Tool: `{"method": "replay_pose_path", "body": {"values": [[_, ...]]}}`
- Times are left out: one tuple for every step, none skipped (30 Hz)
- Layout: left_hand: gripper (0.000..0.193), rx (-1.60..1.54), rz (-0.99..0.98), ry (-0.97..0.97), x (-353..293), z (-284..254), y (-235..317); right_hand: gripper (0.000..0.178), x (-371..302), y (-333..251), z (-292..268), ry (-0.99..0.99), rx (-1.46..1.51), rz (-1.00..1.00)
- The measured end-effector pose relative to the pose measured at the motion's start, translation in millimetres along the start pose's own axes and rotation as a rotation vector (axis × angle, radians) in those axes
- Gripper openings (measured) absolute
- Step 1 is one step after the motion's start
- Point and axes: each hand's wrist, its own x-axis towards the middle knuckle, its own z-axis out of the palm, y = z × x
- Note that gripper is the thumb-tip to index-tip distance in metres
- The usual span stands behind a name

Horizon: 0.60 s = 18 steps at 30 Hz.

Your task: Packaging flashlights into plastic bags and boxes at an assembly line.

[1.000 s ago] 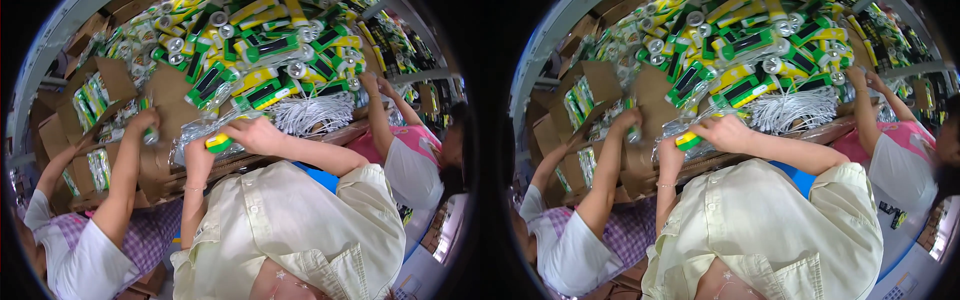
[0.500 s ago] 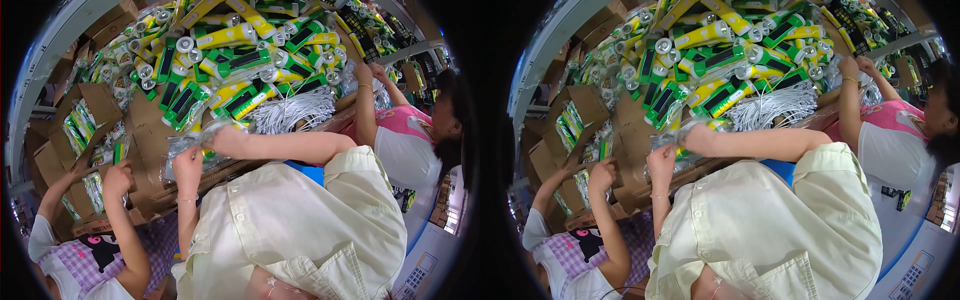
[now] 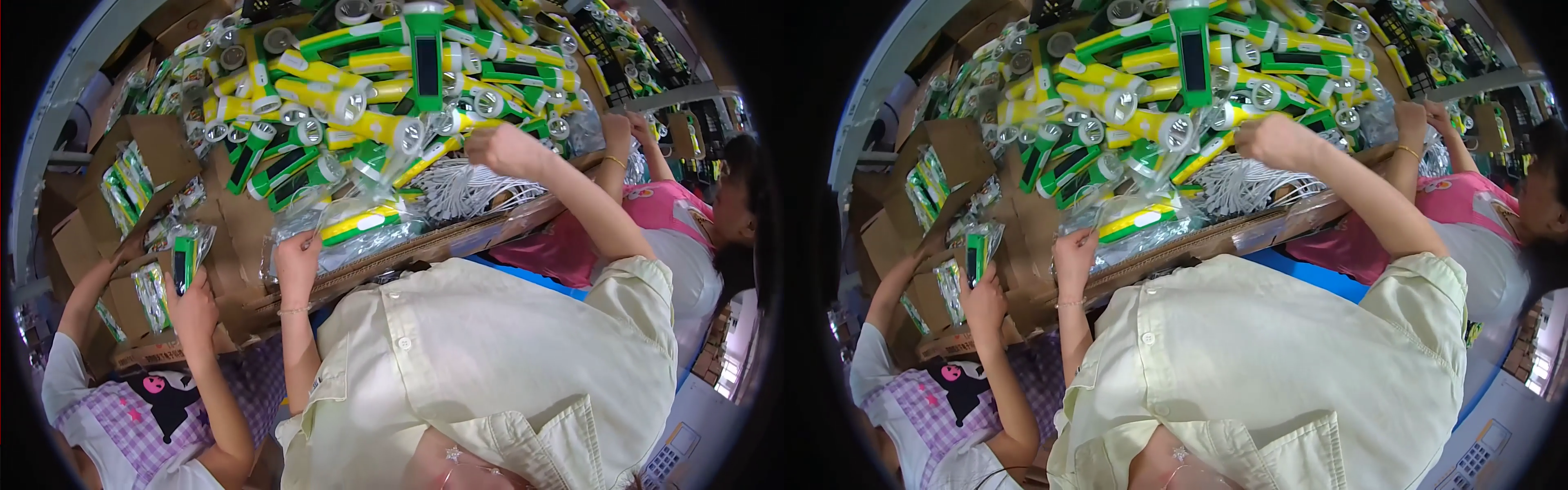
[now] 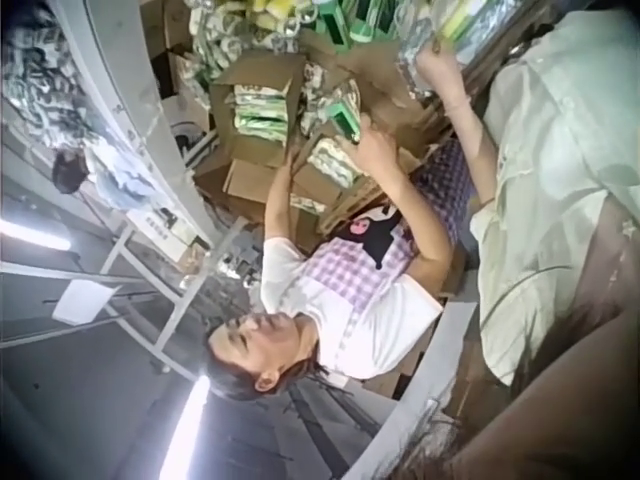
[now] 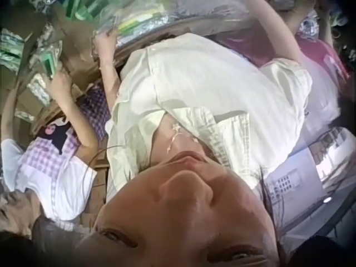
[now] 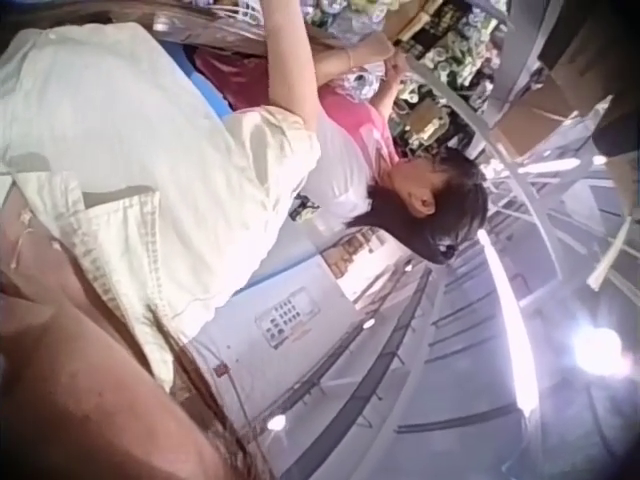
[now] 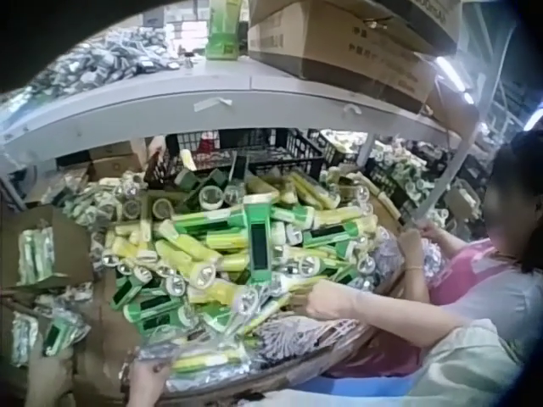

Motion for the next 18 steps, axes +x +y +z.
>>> {"method": "replay_pose_path", "body": {"values": [[0.023,-0.023,0.067,0.017,-1.0,0.4,-3.8,0.005,6.2,1.8,-14.6,-0.004,0.011,0.027],[0.023,-0.017,0.056,0.025,-1.6,0.1,-6.6,0.009,12.8,0.0,-31.3,-0.039,0.041,0.084],[0.023,-0.007,0.068,0.030,0.3,2.3,-8.8,0.013,19.0,-2.1,-40.1,0.107,0.117,0.072],[0.024,0.004,0.072,0.040,0.1,3.2,-8.9,0.012,30.7,-5.8,-58.3,0.162,0.086,0.022],[0.024,0.025,0.081,0.069,-2.5,2.7,-5.6,0.010,42.7,-14.8,-77.9,0.329,0.402,0.160],[0.024,0.030,0.065,0.080,-5.1,3.0,-7.1,0.010,54.8,-27.5,-85.7,0.329,0.412,0.143],[0.024,0.014,0.040,0.063,-5.2,4.1,-9.7,0.008,68.0,-41.6,-91.9,0.512,0.792,0.224],[0.025,-0.005,0.016,0.046,-5.1,4.3,-11.3,0.006,83.1,-55.8,-95.0,0.686,1.175,0.306],[0.027,0.033,0.083,0.068,-3.4,3.7,-9.5,0.005,97.9,-72.0,-83.7,0.718,1.280,0.266],[0.027,0.034,0.086,0.066,-3.5,4.1,-6.5,0.005,111.5,-89.4,-63.8,0.751,1.386,0.227],[0.026,-0.021,0.059,0.088,-3.3,5.3,-3.3,0.005,124.9,-107.6,-43.7,0.703,1.446,0.231],[0.026,-0.077,0.034,0.109,-2.0,5.1,-1.0,0.005,136.5,-120.8,-21.6,0.655,1.502,0.236],[0.026,-0.074,0.032,0.111,-2.7,6.1,-4.8,0.006,145.2,-129.4,5.2,0.613,1.409,0.210],[0.026,-0.189,0.041,0.113,-3.4,7.7,-12.1,0.008,150.6,-135.9,28.9,0.572,1.318,0.180],[0.027,-0.306,0.048,0.121,-3.9,7.7,-18.2,0.008,151.9,-137.9,47.8,0.566,1.324,0.169],[0.027,-0.303,0.044,0.123,-3.9,7.0,-22.4,0.006,151.1,-138.5,65.4,0.517,0.988,0.063],[0.027,-0.315,0.005,0.131,-3.8,5.6,-26.6,0.005,151.6,-138.8,71.6,0.460,0.651,-0.041],[0.028,-0.328,-0.032,0.138,-3.2,3.1,-30.2,0.005,150.3,-138.8,75.5,0.458,0.655,-0.046]]}}
